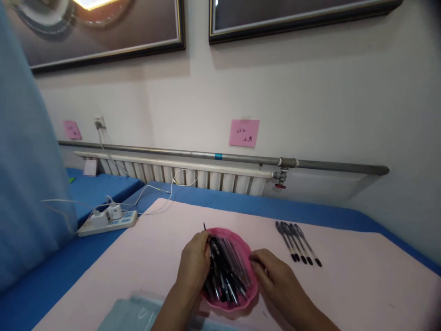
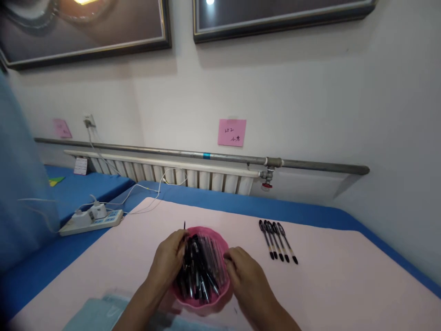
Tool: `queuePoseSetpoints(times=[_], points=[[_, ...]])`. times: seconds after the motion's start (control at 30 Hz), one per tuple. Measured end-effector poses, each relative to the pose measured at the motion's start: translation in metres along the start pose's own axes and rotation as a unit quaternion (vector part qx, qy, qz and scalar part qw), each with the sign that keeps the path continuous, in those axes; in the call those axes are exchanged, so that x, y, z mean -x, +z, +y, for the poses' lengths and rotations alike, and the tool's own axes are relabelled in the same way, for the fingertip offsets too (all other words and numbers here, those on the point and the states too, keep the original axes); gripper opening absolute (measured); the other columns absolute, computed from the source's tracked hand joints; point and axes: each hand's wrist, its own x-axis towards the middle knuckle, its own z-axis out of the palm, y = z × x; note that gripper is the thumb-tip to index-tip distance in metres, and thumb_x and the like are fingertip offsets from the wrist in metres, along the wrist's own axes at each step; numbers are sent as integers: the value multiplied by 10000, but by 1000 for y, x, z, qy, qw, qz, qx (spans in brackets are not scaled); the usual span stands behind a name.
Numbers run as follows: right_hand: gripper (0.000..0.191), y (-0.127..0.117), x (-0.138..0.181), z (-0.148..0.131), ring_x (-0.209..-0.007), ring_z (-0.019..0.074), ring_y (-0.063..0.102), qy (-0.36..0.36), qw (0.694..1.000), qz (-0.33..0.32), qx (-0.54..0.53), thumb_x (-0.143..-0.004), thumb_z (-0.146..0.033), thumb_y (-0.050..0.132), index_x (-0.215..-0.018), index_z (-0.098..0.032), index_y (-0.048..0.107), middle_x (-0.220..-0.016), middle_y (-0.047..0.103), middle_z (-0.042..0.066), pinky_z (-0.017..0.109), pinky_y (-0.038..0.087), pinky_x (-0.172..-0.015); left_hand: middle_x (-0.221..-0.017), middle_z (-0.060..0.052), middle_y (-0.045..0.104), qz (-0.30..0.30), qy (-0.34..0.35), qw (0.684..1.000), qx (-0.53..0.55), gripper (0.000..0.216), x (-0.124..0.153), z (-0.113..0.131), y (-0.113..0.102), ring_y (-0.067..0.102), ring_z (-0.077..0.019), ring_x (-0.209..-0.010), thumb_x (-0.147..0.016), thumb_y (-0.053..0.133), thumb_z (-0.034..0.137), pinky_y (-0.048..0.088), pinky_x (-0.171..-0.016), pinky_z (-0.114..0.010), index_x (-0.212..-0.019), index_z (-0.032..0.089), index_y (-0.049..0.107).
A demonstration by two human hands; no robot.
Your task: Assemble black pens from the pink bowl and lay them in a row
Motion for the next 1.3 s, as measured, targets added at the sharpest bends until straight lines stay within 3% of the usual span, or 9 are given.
queuePoseSetpoints(times=[0.2,0.33,0.43,0.57,0.63,0.8,1.0,1.13,1.3], points=[[206,26,-25,-37,-826,208,599,-9,991,-72,116,-803,-167,396,-849,-204,593,-902,656,60,308,438,-712,-996,-63,681,-1,-4,998,67,327,-5,-3,-5,608,-171,-898,-804,393,175,443,-826,-294,-1021,192,638],[306,40,-36,-37,-941,245,584,17,987,-82,138,-700,-138,472,-978,-168,597,-1043,635,104,325,435,-767,-882,-45,668,-18,-75,989,130,294,-7,-7,-6,602,-146,-681,-764,487,249,476,-574,-250,-1020,190,621],[317,43,-37,-27,-943,232,592,18,990,-87,113,-681,-111,452,-951,-176,604,-1016,648,90,313,438,-770,-885,-25,638,-39,-121,963,238,351,-7,-8,-4,525,-86,-485,-754,489,241,377,-365,-195,-1097,201,552],[282,39,-36,-19,-851,214,623,9,993,-76,94,-708,-99,406,-883,-194,605,-920,676,67,299,449,-704,-799,-4,639,-4,-166,930,328,524,-8,-5,-1,486,-64,-369,-730,565,253,342,-316,-180,-1229,194,418],[275,38,-36,-19,-802,208,631,1,993,-71,96,-698,-87,400,-846,-197,603,-871,681,60,290,447,-669,-695,3,634,4,-189,919,347,487,-9,-5,0,490,-70,-345,-722,601,279,364,-332,-182,-1166,149,447],[293,39,-35,-27,-746,215,644,2,989,-71,127,-646,-67,433,-826,-205,618,-831,692,64,280,448,-608,-608,6,603,-2,-224,895,386,253,-11,-11,4,532,-66,-403,-701,657,352,406,-395,-162,-774,140,542],[287,41,-40,-35,-808,259,658,33,977,-86,193,-716,-116,446,-945,-166,613,-981,673,131,303,456,-605,-557,40,554,35,-262,866,424,247,-11,-10,4,524,-63,-460,-671,701,335,454,-458,-165,-752,162,545],[266,41,-40,-36,-759,275,661,48,975,-95,197,-712,-104,430,-901,-145,613,-920,683,149,317,444,-579,-543,36,559,35,-266,868,418,237,-12,-9,3,508,-60,-450,-673,698,328,439,-447,-159,-744,159,548],[209,40,-35,-30,-707,234,655,19,984,-81,156,-717,-118,433,-813,-206,597,-826,687,82,281,423,-546,-489,53,525,28,-245,867,432,264,-12,-8,1,461,-43,-402,-649,714,356,387,-406,-139,-685,153,549]])
